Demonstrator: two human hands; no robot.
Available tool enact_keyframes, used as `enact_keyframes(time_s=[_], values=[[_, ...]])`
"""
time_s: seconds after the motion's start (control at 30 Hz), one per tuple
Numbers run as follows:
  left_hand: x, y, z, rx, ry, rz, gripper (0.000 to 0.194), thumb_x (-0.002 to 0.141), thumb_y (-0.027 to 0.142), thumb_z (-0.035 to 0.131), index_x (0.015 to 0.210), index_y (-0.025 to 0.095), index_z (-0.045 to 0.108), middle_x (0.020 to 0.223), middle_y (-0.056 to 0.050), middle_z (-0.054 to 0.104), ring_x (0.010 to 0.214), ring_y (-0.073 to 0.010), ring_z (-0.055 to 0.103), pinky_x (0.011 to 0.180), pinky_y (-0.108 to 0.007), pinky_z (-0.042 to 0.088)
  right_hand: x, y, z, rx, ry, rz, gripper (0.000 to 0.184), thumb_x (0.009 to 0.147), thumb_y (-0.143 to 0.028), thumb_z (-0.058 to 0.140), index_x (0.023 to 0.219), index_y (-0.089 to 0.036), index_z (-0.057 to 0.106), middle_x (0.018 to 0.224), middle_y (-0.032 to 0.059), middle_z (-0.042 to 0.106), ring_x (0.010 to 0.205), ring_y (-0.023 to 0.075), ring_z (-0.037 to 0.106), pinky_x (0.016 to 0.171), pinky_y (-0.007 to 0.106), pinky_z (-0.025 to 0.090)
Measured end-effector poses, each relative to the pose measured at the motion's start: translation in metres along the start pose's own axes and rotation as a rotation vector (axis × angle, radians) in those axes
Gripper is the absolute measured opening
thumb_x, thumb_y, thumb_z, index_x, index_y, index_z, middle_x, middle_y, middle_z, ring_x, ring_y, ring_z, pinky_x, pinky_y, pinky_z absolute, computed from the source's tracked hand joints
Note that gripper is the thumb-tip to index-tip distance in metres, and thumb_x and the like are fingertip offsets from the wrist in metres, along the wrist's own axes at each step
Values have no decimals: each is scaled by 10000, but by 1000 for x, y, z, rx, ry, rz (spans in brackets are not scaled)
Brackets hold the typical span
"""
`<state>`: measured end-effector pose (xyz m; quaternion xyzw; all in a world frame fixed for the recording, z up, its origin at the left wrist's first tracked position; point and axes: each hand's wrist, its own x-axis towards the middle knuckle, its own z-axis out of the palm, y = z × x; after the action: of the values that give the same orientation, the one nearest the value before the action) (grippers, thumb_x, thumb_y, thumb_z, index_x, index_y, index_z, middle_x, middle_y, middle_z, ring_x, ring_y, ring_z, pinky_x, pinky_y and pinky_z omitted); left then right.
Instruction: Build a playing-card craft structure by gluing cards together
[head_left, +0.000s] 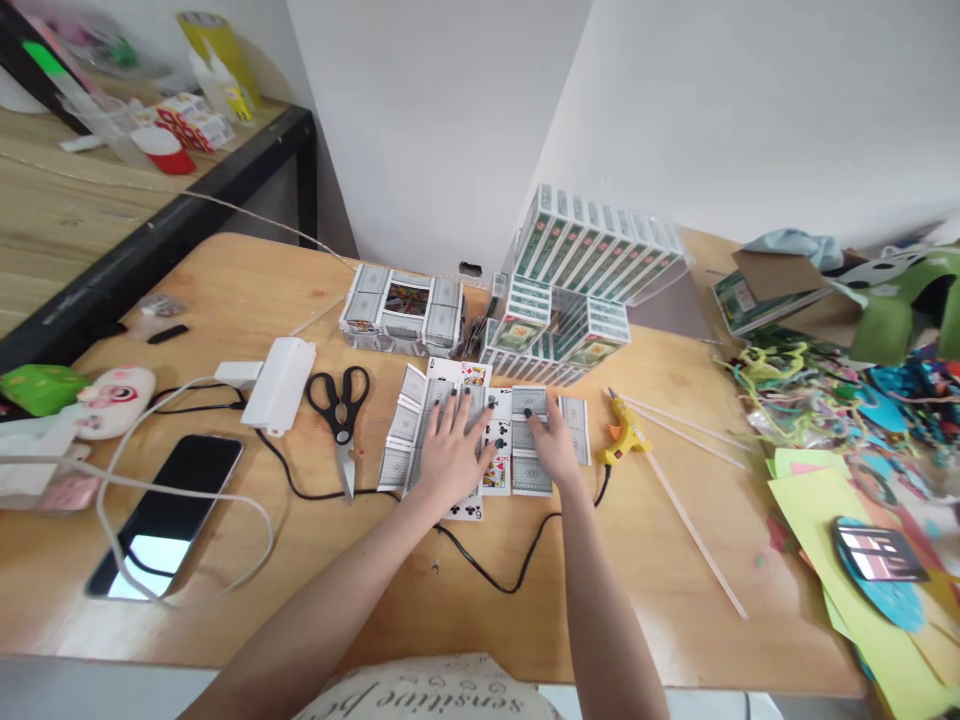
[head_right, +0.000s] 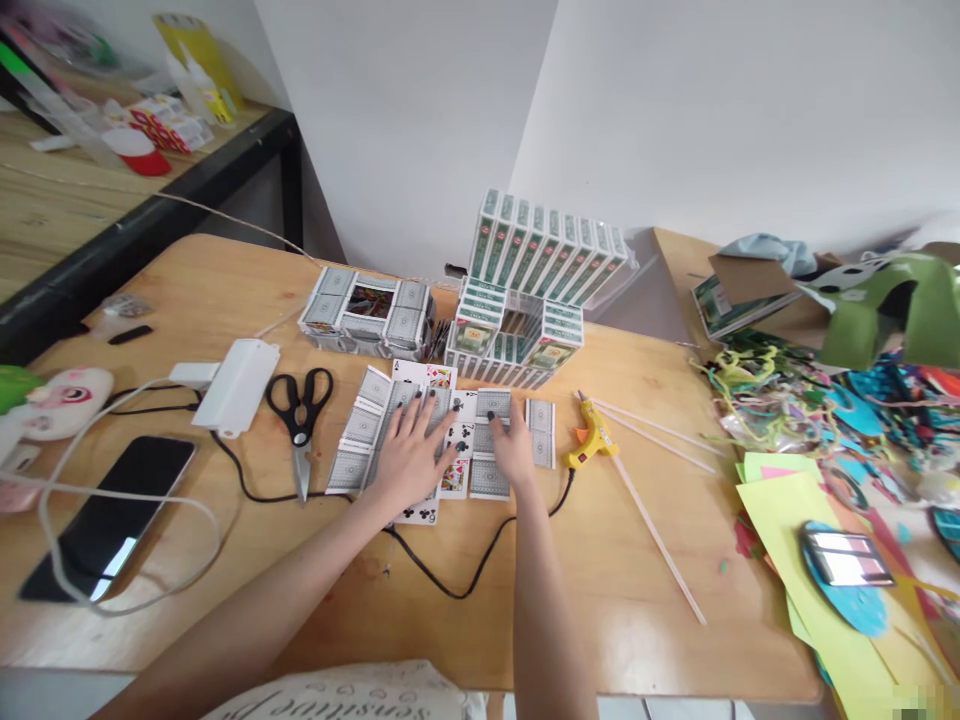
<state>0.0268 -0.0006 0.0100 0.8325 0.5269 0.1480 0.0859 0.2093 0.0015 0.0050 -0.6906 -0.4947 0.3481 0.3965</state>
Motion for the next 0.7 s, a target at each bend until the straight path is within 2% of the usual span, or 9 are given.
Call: enact_keyframes(time_s=[0.27,0.5,0.7], values=[[0,0,0,-6,1,0,519,858,486,395,1333,276,418,1457,-69,309,1338,-296,256,1097,-483,166,-2,6,-1,31,31,5,453,762,-336,511,1204,-243,533,1141,64,625,1077,270,556,937,442,418],[0,0,-2,-12,-3,3,507,857,462,407,1334,292,414,1460,-49,305,1340,-292,254,1099,-484,162,3,4,-4,40,-31,1,459,771,-352,494,1213,-230,513,1184,57,601,1081,251,555,948,448,404],[0,0,-4,-14,-8,12,490,861,465,399,1327,311,420,1455,-49,315,1339,-295,254,1093,-494,171,3,0,-4,41,-11,6,414,755,-333,525,1159,-250,568,1078,50,653,1012,272,589,891,445,452]])
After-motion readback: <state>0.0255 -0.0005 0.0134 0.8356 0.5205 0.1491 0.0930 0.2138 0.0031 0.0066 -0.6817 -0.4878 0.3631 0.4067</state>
